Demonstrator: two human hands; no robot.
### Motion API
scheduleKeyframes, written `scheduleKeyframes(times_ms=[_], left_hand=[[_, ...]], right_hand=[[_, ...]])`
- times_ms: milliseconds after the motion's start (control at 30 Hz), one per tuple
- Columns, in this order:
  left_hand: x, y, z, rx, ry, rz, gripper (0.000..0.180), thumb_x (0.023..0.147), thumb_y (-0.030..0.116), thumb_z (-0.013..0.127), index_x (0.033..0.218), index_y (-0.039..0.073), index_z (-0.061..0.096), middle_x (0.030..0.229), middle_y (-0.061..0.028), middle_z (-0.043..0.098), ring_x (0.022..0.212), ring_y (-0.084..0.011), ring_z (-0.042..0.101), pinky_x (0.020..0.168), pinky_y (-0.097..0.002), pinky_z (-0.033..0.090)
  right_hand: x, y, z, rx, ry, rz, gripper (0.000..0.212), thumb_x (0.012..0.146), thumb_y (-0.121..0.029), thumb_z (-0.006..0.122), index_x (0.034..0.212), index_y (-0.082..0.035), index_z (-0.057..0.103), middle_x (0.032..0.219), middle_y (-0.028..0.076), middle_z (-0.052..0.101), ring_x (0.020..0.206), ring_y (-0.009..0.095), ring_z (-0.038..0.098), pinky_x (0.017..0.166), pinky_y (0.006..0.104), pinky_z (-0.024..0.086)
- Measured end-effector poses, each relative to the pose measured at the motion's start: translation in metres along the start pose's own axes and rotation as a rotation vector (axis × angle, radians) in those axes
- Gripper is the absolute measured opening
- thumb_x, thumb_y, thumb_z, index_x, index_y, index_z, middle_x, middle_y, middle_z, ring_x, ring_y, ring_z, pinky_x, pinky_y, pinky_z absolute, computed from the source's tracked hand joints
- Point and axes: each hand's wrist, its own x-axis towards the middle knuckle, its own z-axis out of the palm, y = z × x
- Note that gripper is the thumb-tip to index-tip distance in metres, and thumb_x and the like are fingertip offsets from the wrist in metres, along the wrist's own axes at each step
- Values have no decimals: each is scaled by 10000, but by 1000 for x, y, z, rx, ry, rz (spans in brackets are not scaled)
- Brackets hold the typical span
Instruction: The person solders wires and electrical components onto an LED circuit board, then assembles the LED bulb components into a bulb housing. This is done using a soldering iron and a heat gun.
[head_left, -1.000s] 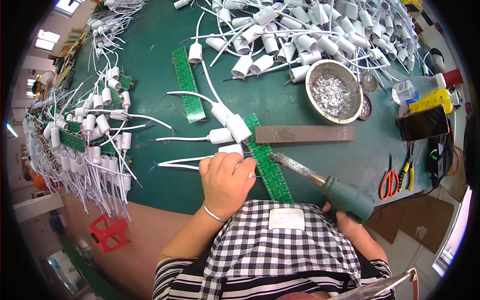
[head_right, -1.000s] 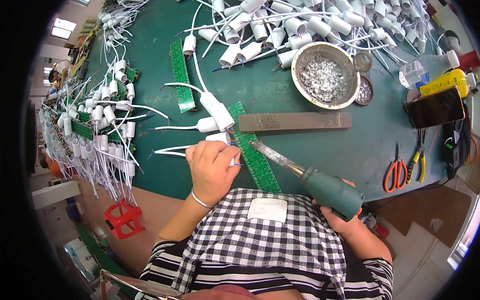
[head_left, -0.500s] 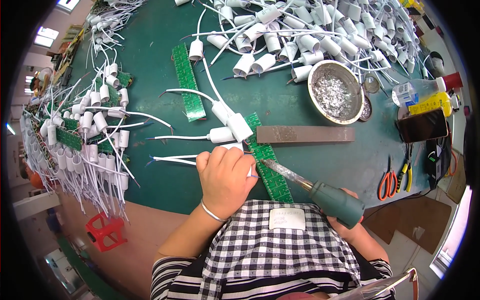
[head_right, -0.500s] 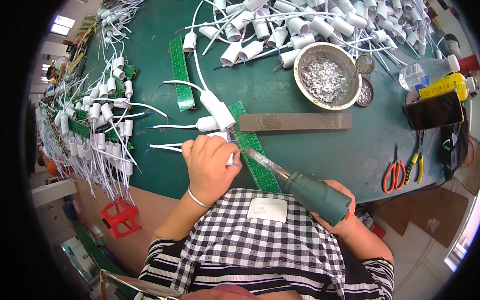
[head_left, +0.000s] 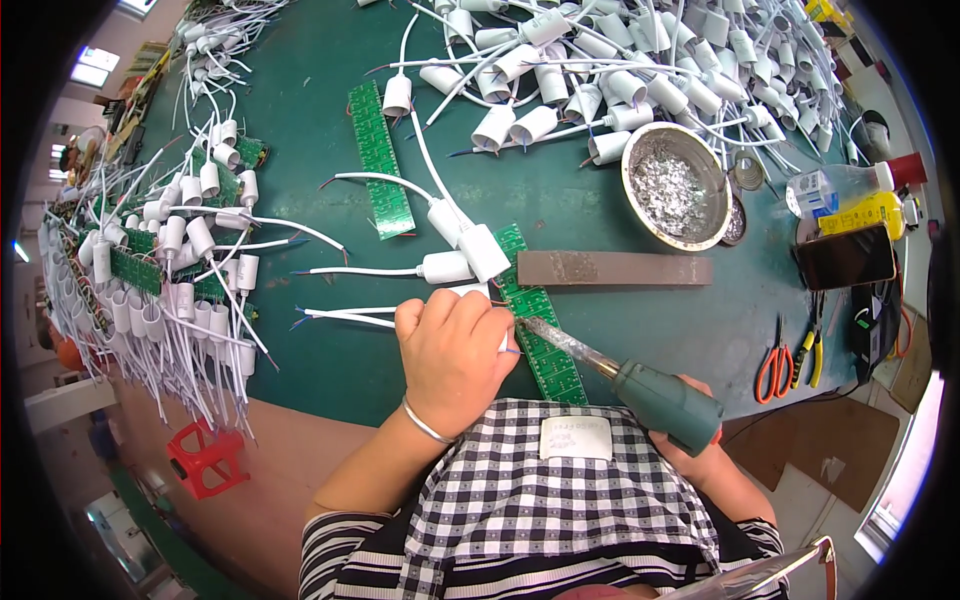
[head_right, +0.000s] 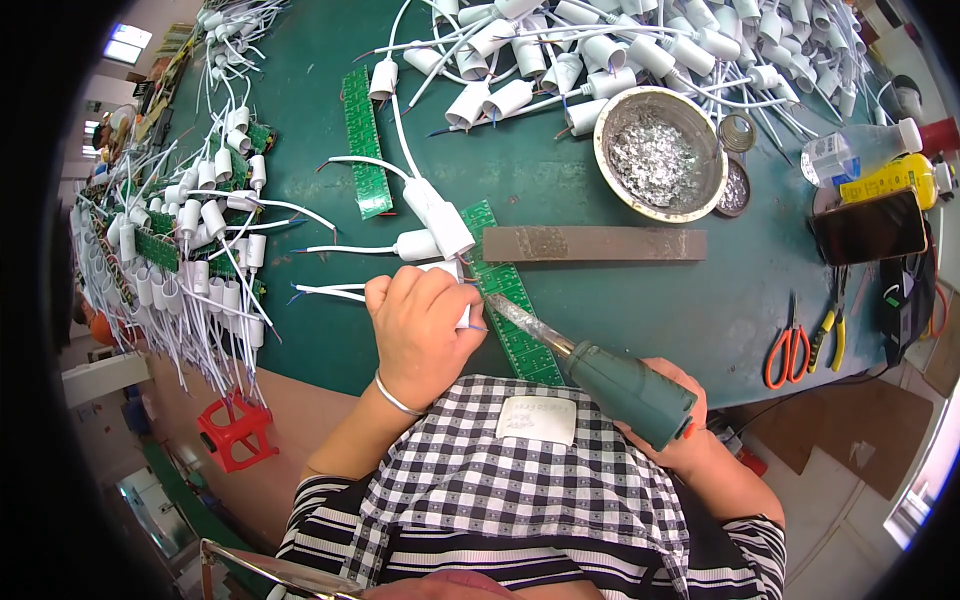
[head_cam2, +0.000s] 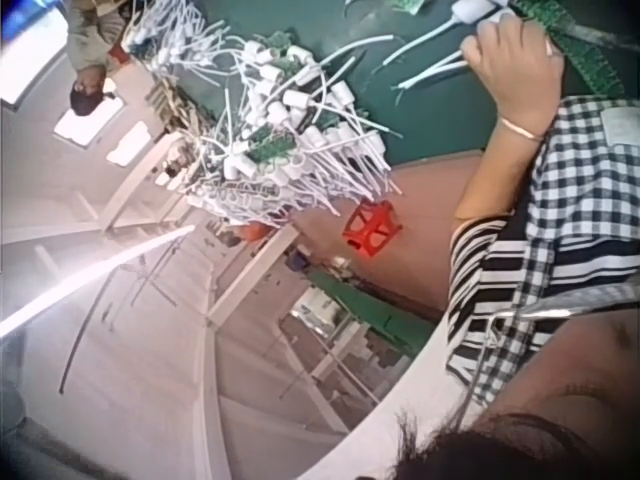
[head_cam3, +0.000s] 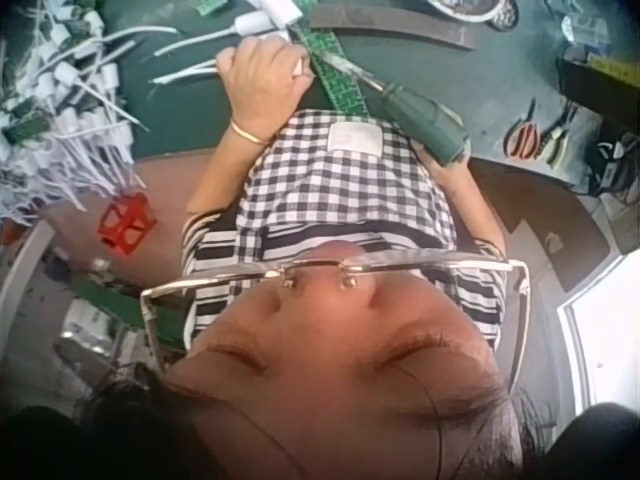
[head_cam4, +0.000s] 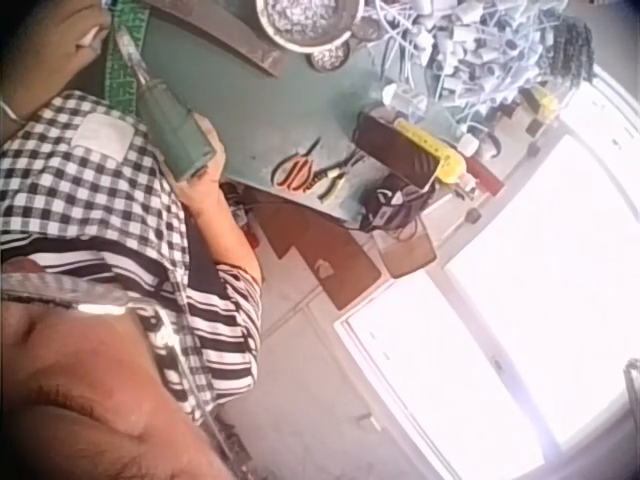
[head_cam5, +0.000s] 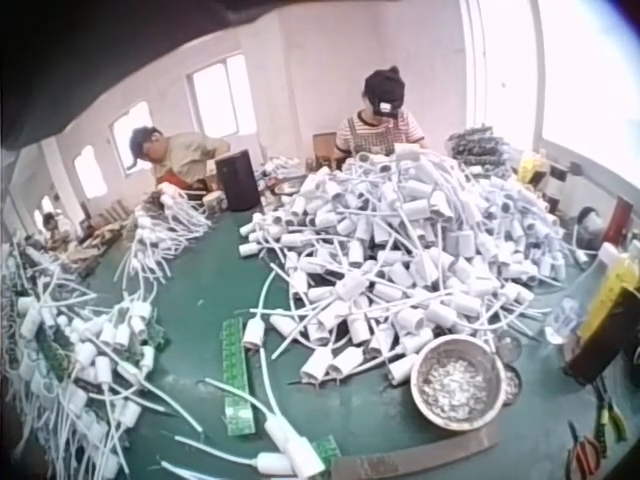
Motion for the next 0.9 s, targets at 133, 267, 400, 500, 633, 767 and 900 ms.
scheduleKeyframes(times_ms=[133, 267, 400, 500, 633, 767, 900], left_hand=[[0, 0, 0, 8, -3, 4, 177, 596, 121, 698, 732, 140, 586, 743, 24, 499, 728, -173, 471, 706, -350, 279], [2, 1, -1, 8, -15, 0, 170, 600, 126, 696, 730, 140, 588, 741, 24, 499, 729, -172, 470, 706, -350, 278], [0, 2, -1, 16, -5, -1, 160, 605, 127, 694, 727, 142, 592, 738, 25, 500, 728, -169, 470, 706, -350, 276], [0, 3, -1, 21, -10, 2, 153, 612, 129, 693, 727, 143, 593, 737, 26, 501, 726, -167, 470, 705, -349, 275], [-2, 5, -1, 58, -5, -14, 142, 620, 129, 688, 721, 144, 589, 731, 30, 499, 723, -164, 473, 704, -349, 271], [-3, 10, -7, 54, -19, -31, 171, 625, 129, 688, 774, 141, 605, 752, 25, 507, 754, -163, 477, 713, -358, 269], [-1, 18, -22, -78, -184, -120, 233, 653, 132, 683, 876, 138, 615, 882, -7, 524, 837, -195, 482, 750, -369, 271]], right_hand=[[-2, 0, -2, -8, -6, 31, 403, 706, -139, 728, 1036, 18, 559, 945, 125, 622, 821, 265, 634, 769, 332, 497], [-25, 11, -2, 276, 196, 206, 473, 796, -298, 668, 1116, 21, 526, 930, 89, 620, 773, 206, 618, 716, 312, 488], [-13, 13, -10, 456, 695, 168, 620, 872, -491, 528, 1220, 18, 465, 1117, 118, 573, 682, 136, 549, 573, 249, 446], [-5, 18, -30, 134, 780, 140, 529, 902, -377, 521, 1220, 40, 455, 1049, 136, 602, 644, 125, 535, 539, 228, 431], [0, 23, -36, 211, 745, 105, 514, 902, -373, 528, 1200, 42, 471, 1020, 148, 600, 608, 122, 531, 508, 237, 424], [-7, 17, -30, 465, 577, 108, 535, 892, -386, 547, 1207, 38, 459, 1033, 153, 587, 621, 144, 549, 511, 247, 435], [-3, 9, -4, 792, 548, 290, 554, 881, -393, 564, 1219, 30, 445, 1077, 179, 574, 621, 191, 573, 536, 282, 462]])
